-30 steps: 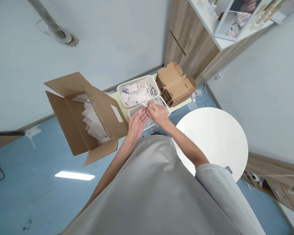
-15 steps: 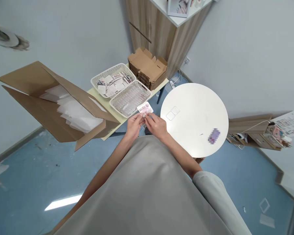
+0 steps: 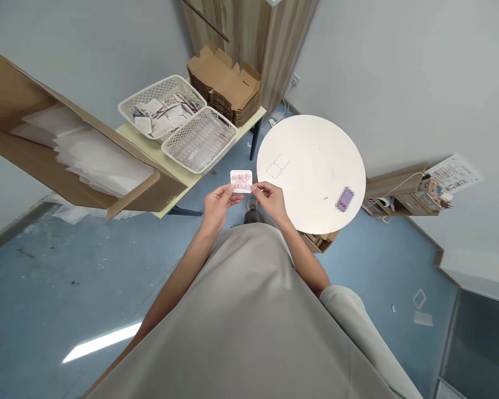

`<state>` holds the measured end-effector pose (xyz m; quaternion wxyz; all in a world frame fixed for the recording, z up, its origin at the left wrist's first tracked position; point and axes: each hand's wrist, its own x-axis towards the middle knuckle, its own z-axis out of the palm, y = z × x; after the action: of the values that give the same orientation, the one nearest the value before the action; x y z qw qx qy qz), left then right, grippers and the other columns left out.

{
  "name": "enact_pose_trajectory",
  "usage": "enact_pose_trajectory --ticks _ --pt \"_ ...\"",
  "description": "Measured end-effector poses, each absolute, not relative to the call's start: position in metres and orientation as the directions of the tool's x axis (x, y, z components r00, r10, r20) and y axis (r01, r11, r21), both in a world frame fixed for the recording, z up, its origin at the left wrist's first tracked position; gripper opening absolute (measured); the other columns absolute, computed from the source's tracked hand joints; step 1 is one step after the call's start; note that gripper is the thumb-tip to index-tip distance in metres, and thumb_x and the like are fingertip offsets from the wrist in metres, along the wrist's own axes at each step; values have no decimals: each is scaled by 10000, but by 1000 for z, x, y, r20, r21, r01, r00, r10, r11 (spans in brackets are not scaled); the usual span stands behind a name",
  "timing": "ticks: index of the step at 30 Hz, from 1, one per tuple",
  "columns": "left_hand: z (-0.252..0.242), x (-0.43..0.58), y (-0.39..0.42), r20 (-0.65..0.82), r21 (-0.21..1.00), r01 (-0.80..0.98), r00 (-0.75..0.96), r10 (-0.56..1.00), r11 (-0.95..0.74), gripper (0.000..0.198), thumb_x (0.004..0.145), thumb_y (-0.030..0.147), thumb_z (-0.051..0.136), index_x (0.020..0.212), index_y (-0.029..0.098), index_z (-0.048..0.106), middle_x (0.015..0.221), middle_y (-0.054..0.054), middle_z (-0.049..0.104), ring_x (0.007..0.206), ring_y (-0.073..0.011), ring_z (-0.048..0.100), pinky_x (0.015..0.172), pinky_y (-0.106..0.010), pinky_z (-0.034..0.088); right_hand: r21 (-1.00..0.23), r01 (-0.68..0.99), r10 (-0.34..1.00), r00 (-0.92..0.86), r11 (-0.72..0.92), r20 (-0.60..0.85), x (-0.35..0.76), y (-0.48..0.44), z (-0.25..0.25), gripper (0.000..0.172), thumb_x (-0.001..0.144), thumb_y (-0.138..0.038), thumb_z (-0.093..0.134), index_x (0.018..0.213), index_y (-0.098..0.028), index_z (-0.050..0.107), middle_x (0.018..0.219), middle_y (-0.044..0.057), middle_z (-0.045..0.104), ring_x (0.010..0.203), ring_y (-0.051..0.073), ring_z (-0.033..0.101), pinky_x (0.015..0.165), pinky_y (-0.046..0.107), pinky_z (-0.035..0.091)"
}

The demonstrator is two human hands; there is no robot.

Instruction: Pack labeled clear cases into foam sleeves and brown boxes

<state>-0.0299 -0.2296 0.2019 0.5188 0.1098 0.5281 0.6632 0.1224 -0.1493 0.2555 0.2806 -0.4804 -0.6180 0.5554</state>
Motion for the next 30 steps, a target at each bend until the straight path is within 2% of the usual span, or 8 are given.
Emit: enact_pose_trajectory --ticks 4,10,17,20,22,26,30 --pt "209 -24 -230 -356 837 -544 -454 817 63 531 811 657 947 1013 186 806 943 -85 855 864 -226 839 841 -338 657 -954 287 912 -365 -80 -187 128 -158 260 523 847 -759 803 900 -240 774 860 26 798 592 153 629 609 325 577" --pt "210 -12 -223 -313 853 -520 -449 837 40 548 806 684 941 995 182 825 945 -90 851 899 -248 844 844 -356 657 -947 319 926 -343 -40 -155 139 -155 267 481 880 -712 787 879 -232 757 864 20 791 609 142 643 639 312 572" --pt "211 3 -203 -298 865 -498 -421 857 56 563 782 692 953 985 180 833 924 -77 854 878 -256 852 769 -323 656 -947 313 940 -297 -70 -168 158 -146 266 476 887 -710 795 890 -236 746 861 19 779 631 152 661 581 293 562" --pt "212 11 -195 -299 864 -499 -409 862 62 563 780 689 955 987 180 837 916 -78 854 875 -257 853 770 -322 657 -945 319 947 -280 -64 -159 167 -140 261 467 907 -698 784 951 -234 749 907 26 777 635 149 660 582 297 570" --pt "213 17 -190 -314 858 -510 -418 852 66 550 787 674 957 987 176 837 907 -80 847 876 -264 856 788 -337 664 -932 363 967 -234 -7 -98 173 -137 260 443 939 -662 769 1055 -235 753 992 39 783 653 144 655 628 308 594" --pt "214 27 -176 -344 843 -534 -438 831 67 490 806 616 969 1000 185 839 950 -82 849 975 -288 862 922 -402 686 -846 504 981 -170 172 98 178 -129 265 360 1042 -582 680 1175 -255 752 1216 88 769 855 179 718 766 334 633" --pt "218 36 -155 -330 848 -528 -465 822 41 492 756 583 1006 1000 180 863 1042 -94 866 1085 -300 838 1045 -481 676 -869 444 954 -283 219 96 175 -112 268 359 1049 -600 680 1167 -273 770 1296 99 759 1143 241 747 809 337 661"
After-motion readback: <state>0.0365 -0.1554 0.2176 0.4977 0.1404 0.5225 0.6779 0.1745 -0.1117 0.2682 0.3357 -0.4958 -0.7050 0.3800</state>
